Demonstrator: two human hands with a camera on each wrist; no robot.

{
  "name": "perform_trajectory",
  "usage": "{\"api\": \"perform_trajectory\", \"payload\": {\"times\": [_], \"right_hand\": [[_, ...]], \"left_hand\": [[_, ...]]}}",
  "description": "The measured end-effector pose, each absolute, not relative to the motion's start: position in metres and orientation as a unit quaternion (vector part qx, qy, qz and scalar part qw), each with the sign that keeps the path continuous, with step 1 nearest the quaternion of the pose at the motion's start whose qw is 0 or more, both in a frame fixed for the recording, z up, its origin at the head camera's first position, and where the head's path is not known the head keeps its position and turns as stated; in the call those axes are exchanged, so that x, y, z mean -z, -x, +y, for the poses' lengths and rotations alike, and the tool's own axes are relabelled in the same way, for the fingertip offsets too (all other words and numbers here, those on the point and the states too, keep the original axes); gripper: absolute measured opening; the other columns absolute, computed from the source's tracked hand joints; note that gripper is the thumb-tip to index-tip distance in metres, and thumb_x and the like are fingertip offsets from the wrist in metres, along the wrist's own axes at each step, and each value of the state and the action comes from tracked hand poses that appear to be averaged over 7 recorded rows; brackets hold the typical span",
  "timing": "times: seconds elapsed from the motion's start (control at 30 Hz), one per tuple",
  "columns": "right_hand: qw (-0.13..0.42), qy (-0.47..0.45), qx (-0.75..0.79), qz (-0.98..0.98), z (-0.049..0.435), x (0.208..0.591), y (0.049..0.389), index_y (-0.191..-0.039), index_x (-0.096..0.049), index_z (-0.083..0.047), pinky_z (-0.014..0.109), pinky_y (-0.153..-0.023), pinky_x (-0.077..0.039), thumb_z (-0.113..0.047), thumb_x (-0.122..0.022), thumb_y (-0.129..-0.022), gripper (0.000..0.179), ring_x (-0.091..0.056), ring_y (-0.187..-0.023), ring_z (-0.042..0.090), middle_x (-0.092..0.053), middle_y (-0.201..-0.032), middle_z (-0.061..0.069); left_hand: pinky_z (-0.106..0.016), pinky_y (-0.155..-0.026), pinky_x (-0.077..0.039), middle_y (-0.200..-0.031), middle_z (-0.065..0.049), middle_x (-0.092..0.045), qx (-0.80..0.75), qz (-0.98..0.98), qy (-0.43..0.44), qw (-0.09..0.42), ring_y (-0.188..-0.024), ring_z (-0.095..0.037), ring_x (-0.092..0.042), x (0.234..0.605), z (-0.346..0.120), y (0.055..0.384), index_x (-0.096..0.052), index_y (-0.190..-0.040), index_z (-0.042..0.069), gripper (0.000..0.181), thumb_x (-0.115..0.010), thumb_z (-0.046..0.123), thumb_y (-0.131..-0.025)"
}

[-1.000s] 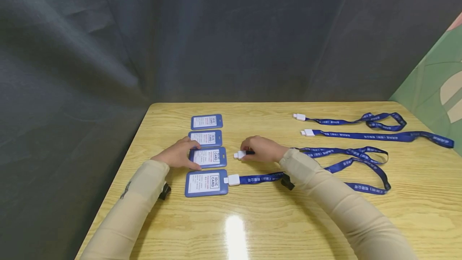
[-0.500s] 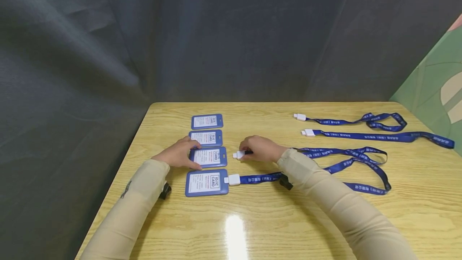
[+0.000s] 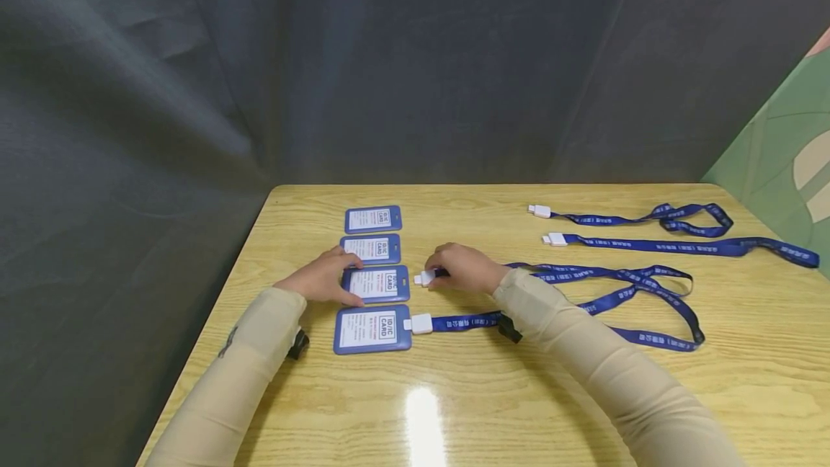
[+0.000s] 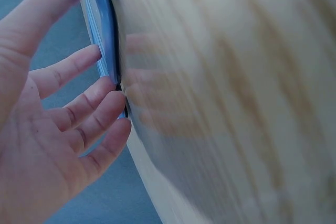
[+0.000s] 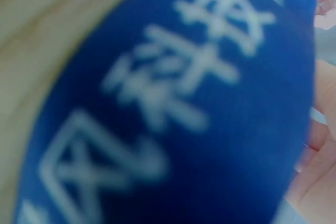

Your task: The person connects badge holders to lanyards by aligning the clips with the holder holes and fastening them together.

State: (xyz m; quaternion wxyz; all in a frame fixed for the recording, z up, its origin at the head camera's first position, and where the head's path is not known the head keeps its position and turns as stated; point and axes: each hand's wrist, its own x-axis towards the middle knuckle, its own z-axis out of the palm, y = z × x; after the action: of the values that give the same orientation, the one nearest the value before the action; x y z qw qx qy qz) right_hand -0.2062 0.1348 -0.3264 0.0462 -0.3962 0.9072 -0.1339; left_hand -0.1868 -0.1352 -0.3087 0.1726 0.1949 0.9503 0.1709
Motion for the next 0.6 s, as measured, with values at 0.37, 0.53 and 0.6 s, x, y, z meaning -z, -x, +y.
{"api": "perform_trajectory", "payload": {"times": [0.37, 0.53, 0.6], "right_hand": [[0.033, 0.402, 0.136, 0.905, 0.1316, 0.3235, 0.2033, -0.103, -0.070, -0.006, 0.030, -0.081, -0.052, -0.024, -0.069, -0.083, 0.026, -0.062, -0.087, 0.016, -0.068, -0.096, 0.006], [0.033, 0.407, 0.135, 0.903, 0.1297, 0.3248, 0.2037, -0.104, -0.070, -0.007, 0.030, -0.081, -0.052, -0.025, -0.069, -0.084, 0.027, -0.063, -0.088, 0.016, -0.068, -0.097, 0.006], [0.033, 0.408, 0.136, 0.902, 0.1292, 0.3251, 0.2038, -0.104, -0.070, -0.006, 0.030, -0.081, -0.052, -0.024, -0.068, -0.084, 0.027, -0.063, -0.088, 0.016, -0.069, -0.097, 0.006]], "left_hand": [[-0.047, -0.107, -0.035, -0.129, -0.018, -0.047, -0.165, 0.952, -0.192, 0.170, -0.120, -0.031, -0.045, 0.3055, -0.1342, 0.1839, -0.054, -0.123, 0.005, 0.069, -0.080, 0.039, -0.070], [-0.046, -0.106, -0.036, -0.127, -0.017, -0.048, -0.159, 0.953, -0.193, 0.169, -0.116, -0.029, -0.046, 0.3063, -0.1339, 0.1842, -0.055, -0.124, 0.005, 0.069, -0.080, 0.039, -0.069], [-0.046, -0.105, -0.037, -0.126, -0.017, -0.048, -0.158, 0.953, -0.193, 0.170, -0.114, -0.028, -0.046, 0.3059, -0.1333, 0.1842, -0.054, -0.124, 0.005, 0.069, -0.080, 0.039, -0.069]]}}
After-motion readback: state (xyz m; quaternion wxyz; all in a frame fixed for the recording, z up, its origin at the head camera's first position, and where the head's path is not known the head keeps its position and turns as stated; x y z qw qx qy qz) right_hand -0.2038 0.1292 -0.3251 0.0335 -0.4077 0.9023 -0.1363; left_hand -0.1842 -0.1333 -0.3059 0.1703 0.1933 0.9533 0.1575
